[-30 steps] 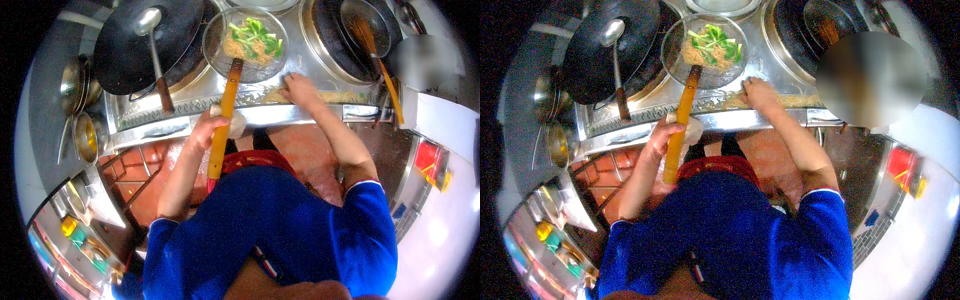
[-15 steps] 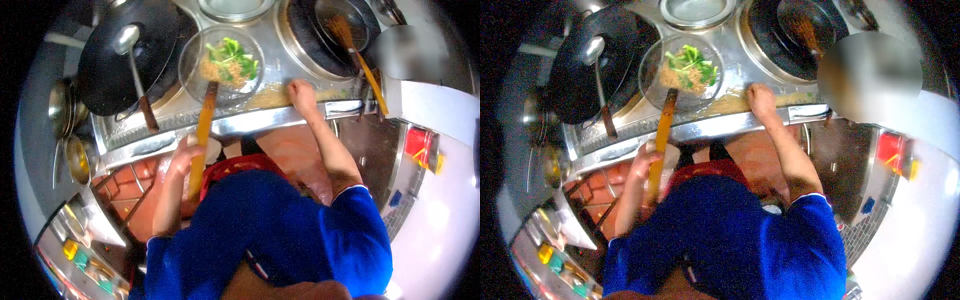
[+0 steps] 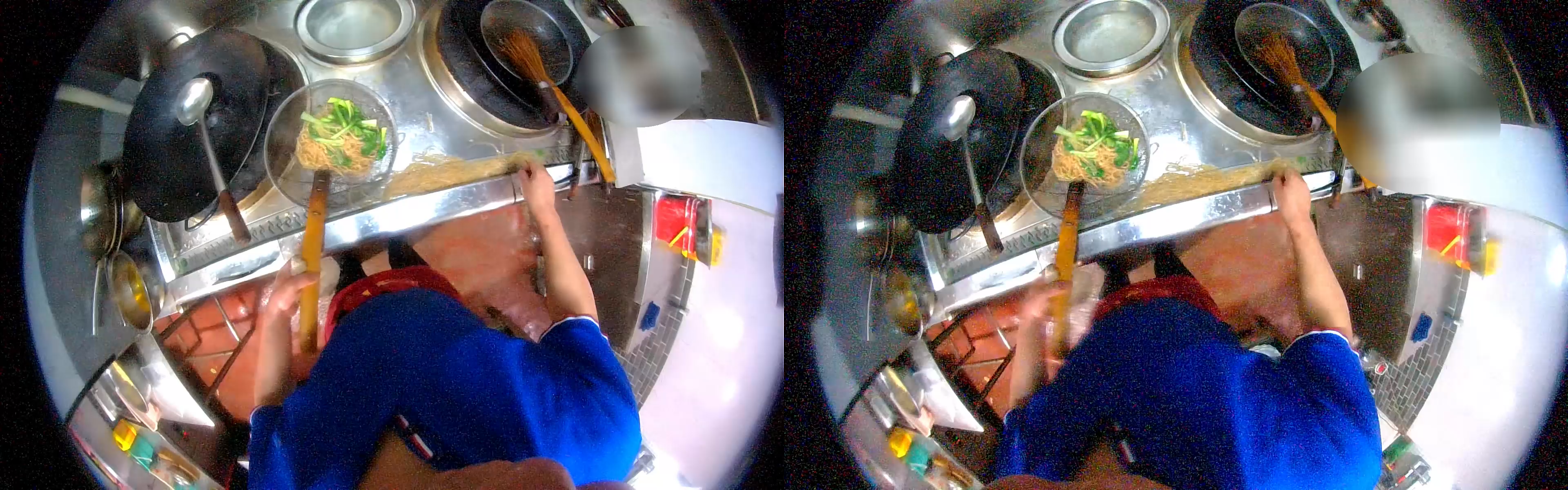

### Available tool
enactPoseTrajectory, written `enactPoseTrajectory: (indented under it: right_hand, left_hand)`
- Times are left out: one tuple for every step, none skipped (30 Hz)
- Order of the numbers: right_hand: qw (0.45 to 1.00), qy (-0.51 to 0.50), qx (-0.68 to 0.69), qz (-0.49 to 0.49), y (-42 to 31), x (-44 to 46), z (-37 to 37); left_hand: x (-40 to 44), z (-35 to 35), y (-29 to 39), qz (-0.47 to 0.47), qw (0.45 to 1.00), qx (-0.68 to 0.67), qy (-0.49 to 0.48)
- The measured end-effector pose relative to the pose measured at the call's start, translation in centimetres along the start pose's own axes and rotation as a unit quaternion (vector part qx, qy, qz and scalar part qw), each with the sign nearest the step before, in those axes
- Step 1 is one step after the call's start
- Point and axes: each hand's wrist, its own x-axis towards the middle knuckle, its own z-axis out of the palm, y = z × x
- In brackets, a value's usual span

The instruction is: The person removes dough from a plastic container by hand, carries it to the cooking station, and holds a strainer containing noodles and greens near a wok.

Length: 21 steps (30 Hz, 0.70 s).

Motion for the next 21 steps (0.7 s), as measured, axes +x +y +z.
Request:
enactPoseTrajectory:
  right_hand:
    - [1.000, -0.002, -0.005, 0.014, 0.5, -0.2, 0.3]
    - [1.000, -0.009, -0.011, 0.015, 1.0, -0.4, 0.5]
    - [1.000, -0.016, -0.016, 0.016, 1.5, -0.6, 0.8]
    - [0.999, -0.024, -0.019, 0.013, 1.4, -0.8, 1.0]
    - [0.999, -0.030, -0.019, 0.006, 0.9, -1.3, 0.8]
    - [0.999, -0.031, 0.013, 0.017, 0.7, -1.7, 1.0]
    - [0.998, -0.032, 0.047, 0.028, 0.3, -2.0, 1.5]
    - [0.997, -0.042, 0.051, 0.027, -0.1, -2.2, 1.7]
    - [0.997, -0.053, 0.051, 0.026, -0.7, -2.5, 1.8]
    - [0.997, -0.056, 0.059, 0.017, -1.7, -2.8, 1.7]
    - [0.995, -0.064, 0.072, 0.012, -2.4, -3.4, 1.9]
    - [0.994, -0.069, 0.085, 0.006, -3.1, -3.7, 2.2]
    - [0.992, -0.075, 0.097, -0.001, -3.7, -4.1, 2.5]
    - [0.991, -0.078, 0.104, -0.020, -4.0, -4.6, 2.8]
    - [0.990, -0.081, 0.111, -0.039, -4.4, -5.1, 3.6]
    - [0.988, -0.084, 0.118, -0.059, -4.9, -5.7, 4.3]
    - [0.984, -0.102, 0.134, -0.065, -5.2, -6.5, 5.3]
    - [0.979, -0.121, 0.149, -0.070, -5.5, -7.2, 6.3]
    - [0.974, -0.139, 0.163, -0.076, -6.0, -7.7, 6.9]
    - [0.966, -0.168, 0.174, -0.096, -7.8, -8.2, 6.1]
    - [0.961, -0.175, 0.184, -0.115, -9.2, -8.9, 6.4]
  left_hand:
    - [-0.1, -0.1, 0.1, -0.015, 1.000, 0.018, 0.000]
    - [0.0, -0.2, 0.0, -0.022, 1.000, 0.022, 0.000]
    - [0.0, -0.2, 0.0, -0.030, 0.999, 0.025, -0.001]
    - [0.1, -0.4, -0.5, -0.029, 0.999, 0.016, 0.002]
    - [0.2, -0.8, -1.0, -0.026, 1.000, 0.006, 0.010]
    - [0.5, -1.4, -1.9, -0.026, 0.999, 0.019, 0.020]
    - [0.6, -1.9, -2.2, -0.024, 0.999, 0.034, 0.031]
    - [-0.1, -1.7, -1.5, -0.006, 0.998, 0.054, 0.032]
    - [0.4, -2.0, -2.5, 0.022, 0.998, 0.035, 0.044]
    - [0.0, -1.7, -1.8, 0.016, 0.999, 0.022, 0.044]
    - [-0.5, -1.2, -1.3, 0.007, 0.999, 0.008, 0.041]
    - [-0.7, -0.9, -0.9, -0.007, 0.999, -0.020, 0.049]
    - [-1.1, -0.7, -0.6, -0.022, 0.997, -0.048, 0.057]
    - [-1.5, -0.5, -0.3, -0.038, 0.994, -0.077, 0.066]
    - [-1.8, -0.3, 0.0, -0.030, 0.994, -0.067, 0.082]
    - [-2.1, -0.1, 0.3, -0.023, 0.993, -0.059, 0.098]
    - [-2.7, -0.3, 0.5, -0.017, 0.992, -0.050, 0.114]
    - [-2.2, -1.4, -0.8, -0.009, 0.993, -0.070, 0.094]
    - [-2.2, -1.9, -1.4, 0.016, 0.993, -0.047, 0.111]
    - [-2.2, -2.1, -1.8, 0.040, 0.991, -0.024, 0.126]
    - [-2.1, -2.4, -2.5, 0.061, 0.988, -0.001, 0.140]
